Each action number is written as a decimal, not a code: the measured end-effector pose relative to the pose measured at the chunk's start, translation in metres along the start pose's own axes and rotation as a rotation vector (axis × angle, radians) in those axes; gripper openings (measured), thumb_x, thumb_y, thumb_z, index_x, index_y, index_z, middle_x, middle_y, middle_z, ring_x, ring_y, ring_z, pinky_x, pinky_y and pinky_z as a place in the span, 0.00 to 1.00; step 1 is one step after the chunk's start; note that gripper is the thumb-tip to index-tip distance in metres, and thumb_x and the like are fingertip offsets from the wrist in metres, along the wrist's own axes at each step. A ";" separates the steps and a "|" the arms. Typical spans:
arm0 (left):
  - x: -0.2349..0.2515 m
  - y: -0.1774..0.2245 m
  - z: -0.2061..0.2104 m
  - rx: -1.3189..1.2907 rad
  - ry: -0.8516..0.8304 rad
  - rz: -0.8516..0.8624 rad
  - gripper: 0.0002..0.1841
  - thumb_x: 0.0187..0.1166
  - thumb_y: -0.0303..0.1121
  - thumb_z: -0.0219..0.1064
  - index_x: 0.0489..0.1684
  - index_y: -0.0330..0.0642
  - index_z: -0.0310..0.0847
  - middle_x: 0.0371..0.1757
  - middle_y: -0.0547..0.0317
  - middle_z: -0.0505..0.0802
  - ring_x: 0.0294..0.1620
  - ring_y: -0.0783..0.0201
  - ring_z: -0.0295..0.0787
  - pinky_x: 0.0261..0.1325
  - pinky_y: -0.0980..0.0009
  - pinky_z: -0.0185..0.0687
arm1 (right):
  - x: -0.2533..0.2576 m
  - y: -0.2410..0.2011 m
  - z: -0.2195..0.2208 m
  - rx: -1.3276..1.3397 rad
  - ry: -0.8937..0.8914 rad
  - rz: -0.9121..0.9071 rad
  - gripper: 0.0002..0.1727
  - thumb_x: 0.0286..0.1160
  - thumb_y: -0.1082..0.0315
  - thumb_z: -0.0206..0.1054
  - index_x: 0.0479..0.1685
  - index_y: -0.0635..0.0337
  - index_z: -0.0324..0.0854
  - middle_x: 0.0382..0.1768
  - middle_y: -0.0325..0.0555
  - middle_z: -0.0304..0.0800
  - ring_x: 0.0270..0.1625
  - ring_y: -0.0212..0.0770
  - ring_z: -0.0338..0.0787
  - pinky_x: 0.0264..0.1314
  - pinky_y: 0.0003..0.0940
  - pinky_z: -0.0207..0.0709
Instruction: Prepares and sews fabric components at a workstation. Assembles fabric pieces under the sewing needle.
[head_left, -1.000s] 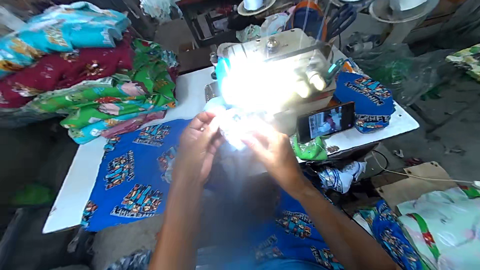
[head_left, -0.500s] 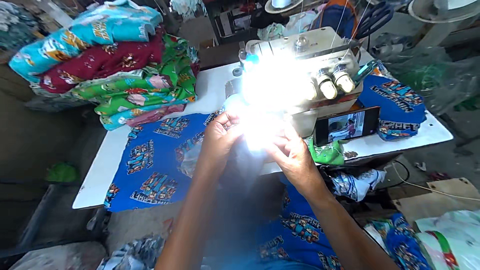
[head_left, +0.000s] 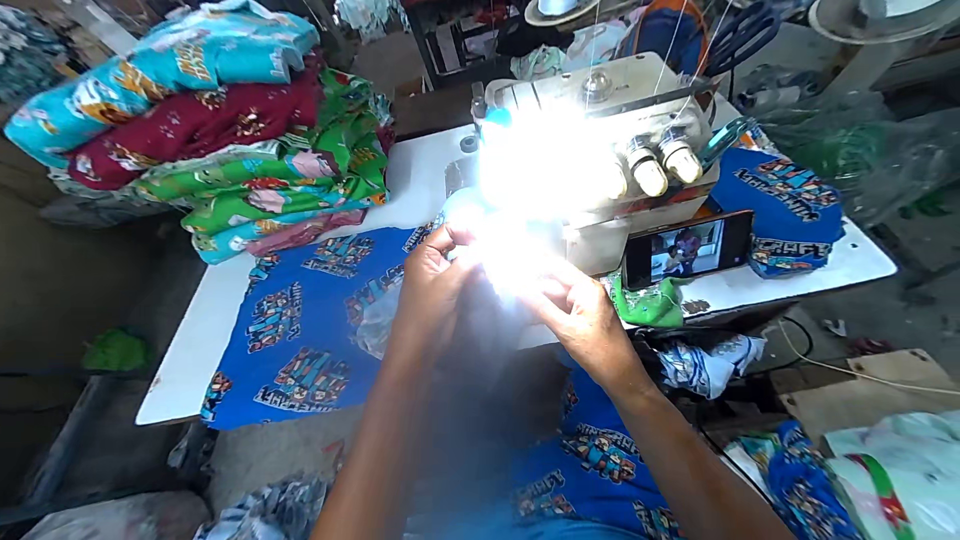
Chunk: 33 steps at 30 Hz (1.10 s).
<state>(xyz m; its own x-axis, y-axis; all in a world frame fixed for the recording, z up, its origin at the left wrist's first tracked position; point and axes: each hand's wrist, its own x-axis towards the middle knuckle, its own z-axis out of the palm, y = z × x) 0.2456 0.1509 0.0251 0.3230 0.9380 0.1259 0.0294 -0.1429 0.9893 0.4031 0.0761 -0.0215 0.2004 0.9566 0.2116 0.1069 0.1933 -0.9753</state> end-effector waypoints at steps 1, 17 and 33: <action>0.000 0.000 0.001 -0.024 0.006 -0.004 0.08 0.85 0.22 0.59 0.48 0.47 0.81 0.44 0.68 0.88 0.38 0.76 0.88 0.43 0.77 0.89 | 0.001 0.001 0.001 -0.055 0.046 -0.052 0.10 0.78 0.67 0.72 0.55 0.56 0.88 0.37 0.35 0.93 0.36 0.25 0.90 0.41 0.22 0.85; 0.003 -0.009 -0.001 0.042 0.073 -0.007 0.07 0.83 0.23 0.64 0.49 0.48 0.83 0.45 0.70 0.88 0.44 0.76 0.89 0.48 0.76 0.90 | -0.001 -0.006 -0.002 -0.030 0.030 -0.128 0.14 0.79 0.68 0.71 0.60 0.54 0.84 0.36 0.32 0.93 0.35 0.24 0.88 0.37 0.21 0.81; 0.001 -0.004 0.003 -0.157 0.098 -0.057 0.08 0.86 0.23 0.59 0.47 0.48 0.83 0.42 0.70 0.90 0.37 0.79 0.87 0.42 0.83 0.86 | 0.011 -0.001 0.000 -0.239 0.202 -0.353 0.05 0.66 0.72 0.78 0.38 0.58 0.92 0.46 0.42 0.89 0.49 0.28 0.88 0.51 0.20 0.82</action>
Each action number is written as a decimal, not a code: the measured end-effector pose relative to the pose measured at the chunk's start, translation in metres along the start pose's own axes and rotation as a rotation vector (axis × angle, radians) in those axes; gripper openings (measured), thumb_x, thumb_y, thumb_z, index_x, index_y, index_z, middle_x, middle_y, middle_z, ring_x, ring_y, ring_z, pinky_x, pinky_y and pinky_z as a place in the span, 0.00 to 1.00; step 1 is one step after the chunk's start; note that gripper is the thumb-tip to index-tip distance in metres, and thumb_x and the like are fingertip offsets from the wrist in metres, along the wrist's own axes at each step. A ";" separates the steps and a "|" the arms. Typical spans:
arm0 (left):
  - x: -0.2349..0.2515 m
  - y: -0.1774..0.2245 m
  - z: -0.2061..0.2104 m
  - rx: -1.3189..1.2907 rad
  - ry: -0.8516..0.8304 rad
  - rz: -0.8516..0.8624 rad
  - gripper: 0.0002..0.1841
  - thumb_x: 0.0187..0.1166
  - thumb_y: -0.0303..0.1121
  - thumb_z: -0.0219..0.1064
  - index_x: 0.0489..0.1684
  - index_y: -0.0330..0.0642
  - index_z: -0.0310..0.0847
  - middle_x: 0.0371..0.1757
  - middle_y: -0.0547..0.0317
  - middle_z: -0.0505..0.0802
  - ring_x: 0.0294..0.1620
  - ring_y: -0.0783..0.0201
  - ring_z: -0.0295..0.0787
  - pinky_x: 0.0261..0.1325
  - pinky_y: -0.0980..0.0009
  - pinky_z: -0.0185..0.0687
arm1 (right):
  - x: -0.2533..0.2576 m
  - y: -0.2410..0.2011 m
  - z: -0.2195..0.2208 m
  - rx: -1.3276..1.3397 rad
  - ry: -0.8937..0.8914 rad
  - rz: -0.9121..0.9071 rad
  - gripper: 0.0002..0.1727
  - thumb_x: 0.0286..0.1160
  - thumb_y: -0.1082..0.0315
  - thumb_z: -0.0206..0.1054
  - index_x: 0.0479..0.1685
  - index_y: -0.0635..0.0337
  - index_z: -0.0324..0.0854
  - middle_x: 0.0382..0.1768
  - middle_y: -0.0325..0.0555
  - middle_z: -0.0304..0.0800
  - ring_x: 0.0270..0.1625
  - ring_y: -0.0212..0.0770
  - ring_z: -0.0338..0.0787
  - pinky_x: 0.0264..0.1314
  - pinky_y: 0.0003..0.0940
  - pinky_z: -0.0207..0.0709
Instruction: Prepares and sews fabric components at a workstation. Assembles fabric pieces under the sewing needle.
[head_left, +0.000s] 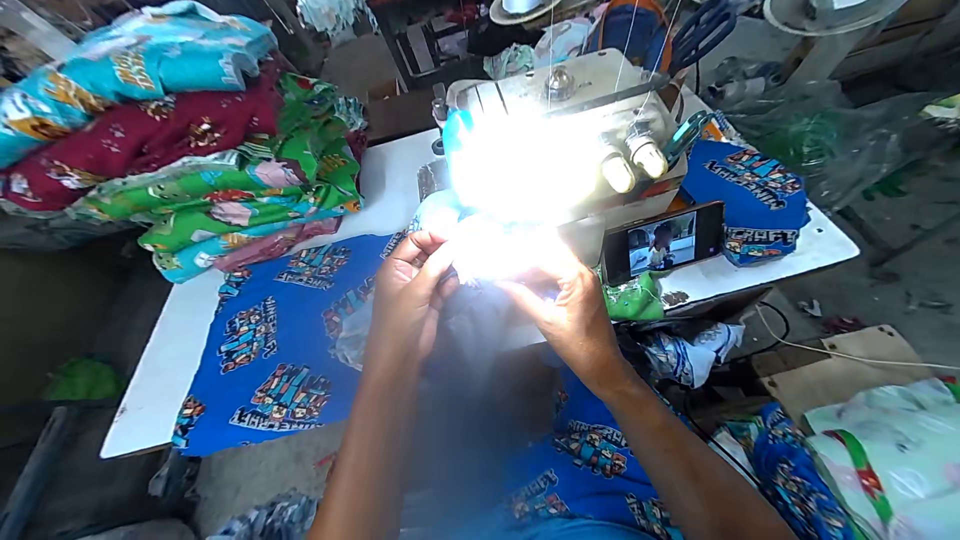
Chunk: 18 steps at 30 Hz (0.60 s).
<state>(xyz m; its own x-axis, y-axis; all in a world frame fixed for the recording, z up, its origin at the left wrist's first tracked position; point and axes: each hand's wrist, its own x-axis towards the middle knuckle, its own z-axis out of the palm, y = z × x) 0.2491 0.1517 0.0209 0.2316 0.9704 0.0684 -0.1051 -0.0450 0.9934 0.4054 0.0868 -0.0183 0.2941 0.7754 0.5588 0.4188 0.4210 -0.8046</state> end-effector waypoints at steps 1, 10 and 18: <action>0.000 -0.001 -0.001 0.010 -0.001 0.002 0.09 0.86 0.23 0.59 0.47 0.48 0.83 0.42 0.70 0.90 0.37 0.79 0.87 0.42 0.83 0.86 | 0.000 -0.002 -0.001 0.030 -0.003 0.003 0.05 0.65 0.73 0.79 0.38 0.59 0.91 0.44 0.41 0.91 0.46 0.26 0.89 0.48 0.18 0.82; -0.001 -0.002 -0.001 0.003 0.009 -0.001 0.09 0.85 0.21 0.60 0.48 0.46 0.83 0.43 0.68 0.91 0.38 0.78 0.89 0.44 0.82 0.88 | -0.008 -0.010 -0.010 0.383 -0.200 0.276 0.12 0.77 0.74 0.70 0.57 0.56 0.81 0.38 0.36 0.92 0.36 0.27 0.90 0.38 0.20 0.84; -0.002 -0.007 -0.004 0.212 -0.009 0.099 0.07 0.83 0.24 0.65 0.50 0.48 0.83 0.46 0.70 0.89 0.41 0.78 0.89 0.43 0.80 0.88 | -0.008 -0.005 -0.011 0.320 -0.256 0.238 0.08 0.79 0.70 0.69 0.52 0.54 0.88 0.37 0.34 0.91 0.35 0.26 0.87 0.36 0.21 0.81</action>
<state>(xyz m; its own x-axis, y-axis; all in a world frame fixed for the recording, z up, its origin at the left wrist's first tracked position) 0.2457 0.1508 0.0139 0.2394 0.9565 0.1666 0.0777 -0.1899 0.9787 0.4101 0.0728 -0.0163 0.1113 0.9421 0.3163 0.0674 0.3104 -0.9482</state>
